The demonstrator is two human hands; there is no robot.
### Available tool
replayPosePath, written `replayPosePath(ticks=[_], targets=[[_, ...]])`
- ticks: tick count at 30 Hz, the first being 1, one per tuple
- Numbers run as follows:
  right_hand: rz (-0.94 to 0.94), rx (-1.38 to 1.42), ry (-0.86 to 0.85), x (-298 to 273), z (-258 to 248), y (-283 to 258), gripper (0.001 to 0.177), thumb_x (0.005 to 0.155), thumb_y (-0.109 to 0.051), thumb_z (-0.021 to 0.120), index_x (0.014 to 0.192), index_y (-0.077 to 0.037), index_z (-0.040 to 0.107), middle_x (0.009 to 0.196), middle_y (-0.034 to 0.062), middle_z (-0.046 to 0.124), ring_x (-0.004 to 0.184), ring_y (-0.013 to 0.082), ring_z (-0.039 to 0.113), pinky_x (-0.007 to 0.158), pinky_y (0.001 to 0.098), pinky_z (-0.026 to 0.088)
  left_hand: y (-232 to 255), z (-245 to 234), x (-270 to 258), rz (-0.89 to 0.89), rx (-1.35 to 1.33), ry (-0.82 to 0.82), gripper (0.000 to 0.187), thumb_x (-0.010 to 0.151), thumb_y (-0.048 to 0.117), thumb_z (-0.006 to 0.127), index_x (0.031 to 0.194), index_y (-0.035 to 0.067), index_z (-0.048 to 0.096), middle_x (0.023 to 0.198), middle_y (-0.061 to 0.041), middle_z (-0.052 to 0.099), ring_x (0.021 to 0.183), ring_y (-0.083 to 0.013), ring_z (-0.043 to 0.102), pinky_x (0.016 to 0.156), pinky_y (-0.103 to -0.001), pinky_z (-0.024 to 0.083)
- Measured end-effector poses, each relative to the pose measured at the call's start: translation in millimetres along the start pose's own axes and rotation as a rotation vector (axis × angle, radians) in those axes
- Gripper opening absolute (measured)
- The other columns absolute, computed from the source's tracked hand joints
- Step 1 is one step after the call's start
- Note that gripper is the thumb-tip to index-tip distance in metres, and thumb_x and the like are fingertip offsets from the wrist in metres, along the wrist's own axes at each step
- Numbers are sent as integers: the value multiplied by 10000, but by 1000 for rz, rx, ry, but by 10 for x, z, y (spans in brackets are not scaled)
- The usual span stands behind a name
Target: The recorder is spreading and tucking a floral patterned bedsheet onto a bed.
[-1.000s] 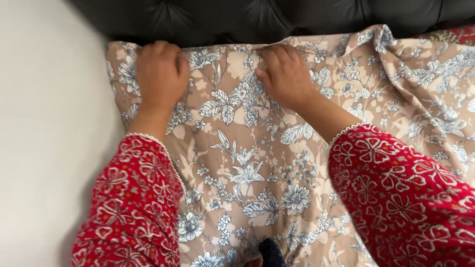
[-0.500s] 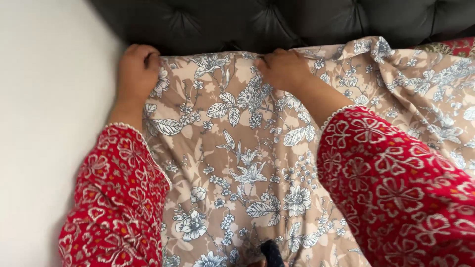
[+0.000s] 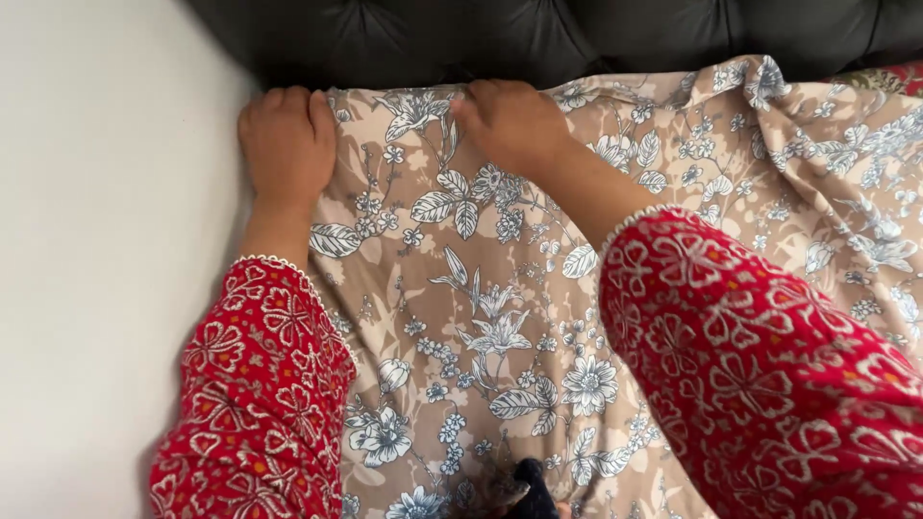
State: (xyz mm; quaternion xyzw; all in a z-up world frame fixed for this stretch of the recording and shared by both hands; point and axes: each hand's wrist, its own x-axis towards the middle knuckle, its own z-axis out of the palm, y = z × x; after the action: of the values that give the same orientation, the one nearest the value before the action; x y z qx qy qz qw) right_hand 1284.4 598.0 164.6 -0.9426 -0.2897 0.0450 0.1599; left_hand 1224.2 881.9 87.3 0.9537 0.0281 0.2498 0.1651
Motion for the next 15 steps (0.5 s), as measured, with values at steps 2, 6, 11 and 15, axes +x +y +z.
replayPosePath(ticks=[2, 6, 11, 15], targets=[[176, -13, -122, 97, -113, -184, 626, 1104, -535, 380, 1393, -23, 594, 1363, 200, 636, 1311, 360, 558, 1106, 471, 431, -2, 11, -4, 18, 13, 11, 356, 1112, 252, 518, 956, 4, 719, 1001, -199, 697, 963, -397, 628, 978, -530, 440], [327, -142, -237, 137, 32, -109, 704, 1028, -607, 355, 1322, 0, 556, 1340, 213, 560, 1277, 380, 495, 1010, 557, 396, -29, 32, 43, -79, 13, -111, 359, 1138, 263, 530, 959, -1, 693, 1027, -212, 680, 969, -414, 613, 939, -530, 451], [-146, 20, 350, -655, 51, 832, 312, 976, -129, 632, 1260, -4, 653, 1242, 204, 664, 1186, 395, 589, 1018, 476, 470, 478, -236, -41, 48, 81, 214, 181, 1040, 165, 625, 1119, 3, 641, 1142, -207, 618, 1060, -408, 569, 941, -516, 450], [198, -218, 552, -1371, -354, 1367, 283, 933, 20, 692, 1198, -35, 609, 1064, 200, 634, 1029, 411, 594, 897, 521, 472, 1214, 93, -135, 284, -223, 145, 283, 875, 105, 660, 1138, 22, 601, 1119, -186, 594, 1030, -388, 558, 900, -519, 454]])
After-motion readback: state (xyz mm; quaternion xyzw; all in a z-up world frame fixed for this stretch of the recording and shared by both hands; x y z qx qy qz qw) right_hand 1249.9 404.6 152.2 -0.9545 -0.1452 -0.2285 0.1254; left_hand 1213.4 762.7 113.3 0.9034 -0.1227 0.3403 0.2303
